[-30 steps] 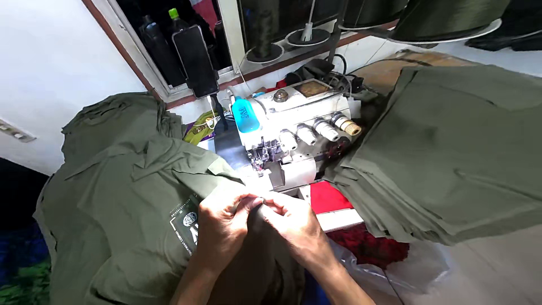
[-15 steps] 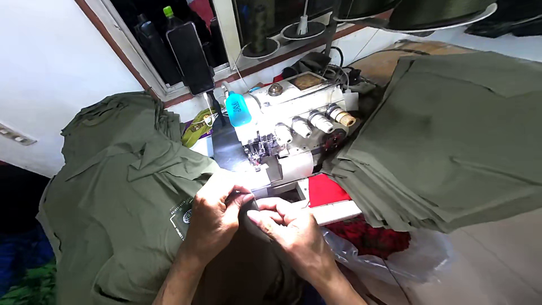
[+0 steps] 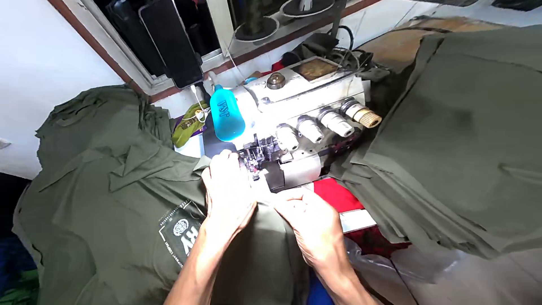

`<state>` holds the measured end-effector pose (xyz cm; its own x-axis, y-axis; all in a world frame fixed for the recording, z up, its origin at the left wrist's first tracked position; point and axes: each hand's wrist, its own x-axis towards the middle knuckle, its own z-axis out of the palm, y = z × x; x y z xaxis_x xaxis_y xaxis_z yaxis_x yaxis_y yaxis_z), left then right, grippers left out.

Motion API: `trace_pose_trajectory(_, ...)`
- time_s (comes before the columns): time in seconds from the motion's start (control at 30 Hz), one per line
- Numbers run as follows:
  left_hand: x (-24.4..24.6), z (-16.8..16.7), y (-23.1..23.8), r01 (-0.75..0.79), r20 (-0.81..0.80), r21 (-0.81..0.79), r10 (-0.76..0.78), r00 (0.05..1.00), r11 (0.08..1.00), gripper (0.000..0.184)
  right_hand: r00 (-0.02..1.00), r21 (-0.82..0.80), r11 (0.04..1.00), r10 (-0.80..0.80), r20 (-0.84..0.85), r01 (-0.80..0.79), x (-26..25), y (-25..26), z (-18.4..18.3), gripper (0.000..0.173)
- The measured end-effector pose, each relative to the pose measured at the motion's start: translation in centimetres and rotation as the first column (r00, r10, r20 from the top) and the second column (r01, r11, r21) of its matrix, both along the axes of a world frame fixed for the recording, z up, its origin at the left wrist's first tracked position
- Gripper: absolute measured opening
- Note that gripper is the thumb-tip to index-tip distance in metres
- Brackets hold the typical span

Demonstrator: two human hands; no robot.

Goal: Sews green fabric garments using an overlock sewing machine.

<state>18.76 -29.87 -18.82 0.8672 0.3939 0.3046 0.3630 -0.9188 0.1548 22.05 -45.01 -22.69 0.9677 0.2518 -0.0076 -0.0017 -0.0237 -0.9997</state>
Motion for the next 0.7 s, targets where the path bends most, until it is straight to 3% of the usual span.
trace_pose_trajectory(0.1, 1.0, 0.3, 0.4, -0.012, -0.116, 0.055, 0.019, 0.993, 0.998, 0.049, 1.0, 0.012, 1.0, -0.017, -0.009, 0.017, 0.7, 0.5, 0.1, 0.007)
trace_pose_trajectory(0.33, 0.5, -0.1, 0.7, -0.017, -0.07, 0.05, 0.02, 0.997, 0.999, 0.051, 0.998, 0.056, 0.998, 0.005, -0.061, -0.002, 0.5, 0.7, 0.2, 0.011)
trace_pose_trajectory(0.43, 1.0, 0.2, 0.8, -0.073, -0.129, 0.034, 0.077, 0.989, 0.997, 0.053, 0.998, 0.037, 0.999, -0.013, -0.058, 0.016, 0.6, 1.0, 0.4, 0.011)
trace_pose_trajectory(0.53, 1.7, 0.8, 1.5, -0.167, -0.195, -0.089, 0.147, 0.97, 0.982, 0.055, 0.999, -0.023, 0.998, -0.051, 0.009, 0.051, 0.8, 1.7, 0.2, 0.011)
trace_pose_trajectory(0.6, 1.1, 1.7, 2.3, -0.236, -0.195, -0.226, 0.193, 0.961, 0.945, 0.069, 0.997, -0.029, 0.997, -0.063, 0.045, 0.065, 1.2, 2.2, 0.3, 0.011)
trace_pose_trajectory(0.7, -6.0, 2.0, 3.7, -0.205, -0.244, -0.445, 0.103, 0.964, 0.872, 0.096, 0.999, -0.043, 0.998, 0.041, 0.013, -0.04, 0.7, 0.7, 0.1, 0.013)
